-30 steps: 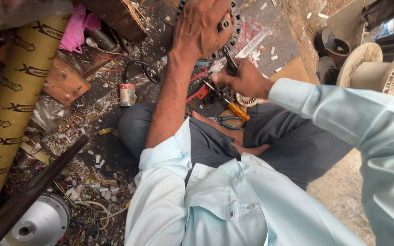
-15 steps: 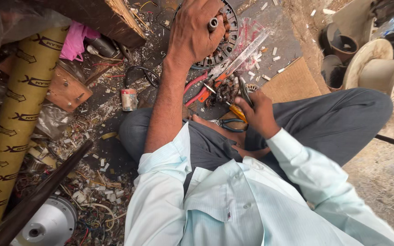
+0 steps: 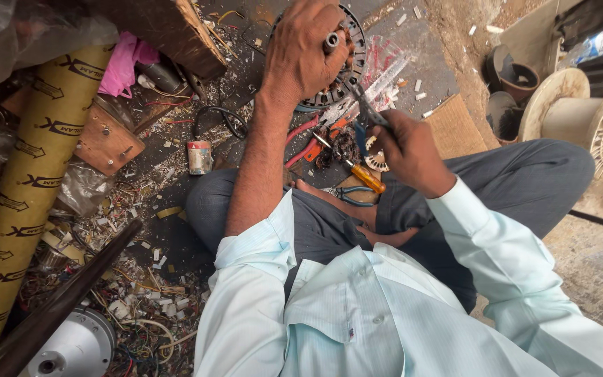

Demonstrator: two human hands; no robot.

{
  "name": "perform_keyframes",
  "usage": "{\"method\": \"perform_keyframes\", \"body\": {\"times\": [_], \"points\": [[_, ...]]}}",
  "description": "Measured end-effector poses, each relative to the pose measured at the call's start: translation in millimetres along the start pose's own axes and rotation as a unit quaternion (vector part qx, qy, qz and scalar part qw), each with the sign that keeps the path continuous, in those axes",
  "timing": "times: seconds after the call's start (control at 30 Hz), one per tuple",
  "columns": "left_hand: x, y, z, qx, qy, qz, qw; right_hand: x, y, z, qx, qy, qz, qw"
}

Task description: The person sits on the floor and uses pliers to pull and remove copper windings from a circular electrical stator. They repeatedly grip and extract the wires, leaving debris on the floor.

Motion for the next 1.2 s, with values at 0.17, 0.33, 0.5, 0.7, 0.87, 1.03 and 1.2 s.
{"method": "perform_keyframes", "body": {"times": [0.17, 0.33, 0.5, 0.7, 0.87, 1.03, 1.2], "points": [[0.5, 0.4, 0.8, 0.004, 0.016, 0.001, 1.0, 23.8, 11.3, 15.9, 0.037, 0.05, -0.168, 0.984], [1.1, -1.5, -2.0, -0.006, 0.006, -0.001, 1.0, 43.3, 11.5, 30.4, 0.036, 0.109, -0.224, 0.968], [9.5, -6.4, -2.8, 0.001, 0.022, 0.006, 1.0, 65.2, 8.0, 34.0, 0.015, 0.118, -0.368, 0.922], [16.2, -1.7, 1.3, 0.005, 0.071, -0.006, 0.997, 68.2, -1.7, 26.7, -0.104, 0.119, -0.286, 0.945], [1.1, -1.8, -9.3, -0.025, 0.015, -0.014, 0.999, 62.9, 15.1, 41.7, -0.086, 0.158, -0.317, 0.931], [5.1, -3.2, 0.1, -0.017, 0.016, -0.012, 1.0, 82.9, 30.1, 89.2, 0.055, 0.248, -0.431, 0.866], [2.2, 1.9, 1.2, -0.015, 0.047, 0.008, 0.999, 89.7, 20.6, 79.3, 0.028, 0.214, -0.474, 0.854]]}}
Point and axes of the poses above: each hand's wrist, its own z-axis towards the middle knuckle, its own y-axis out of the back of the hand, x = y × z, the point moved 8 cm from there along z, towards the middle knuckle, and after that the axes turned 15 degrees about -z, right-handed, at the moved point
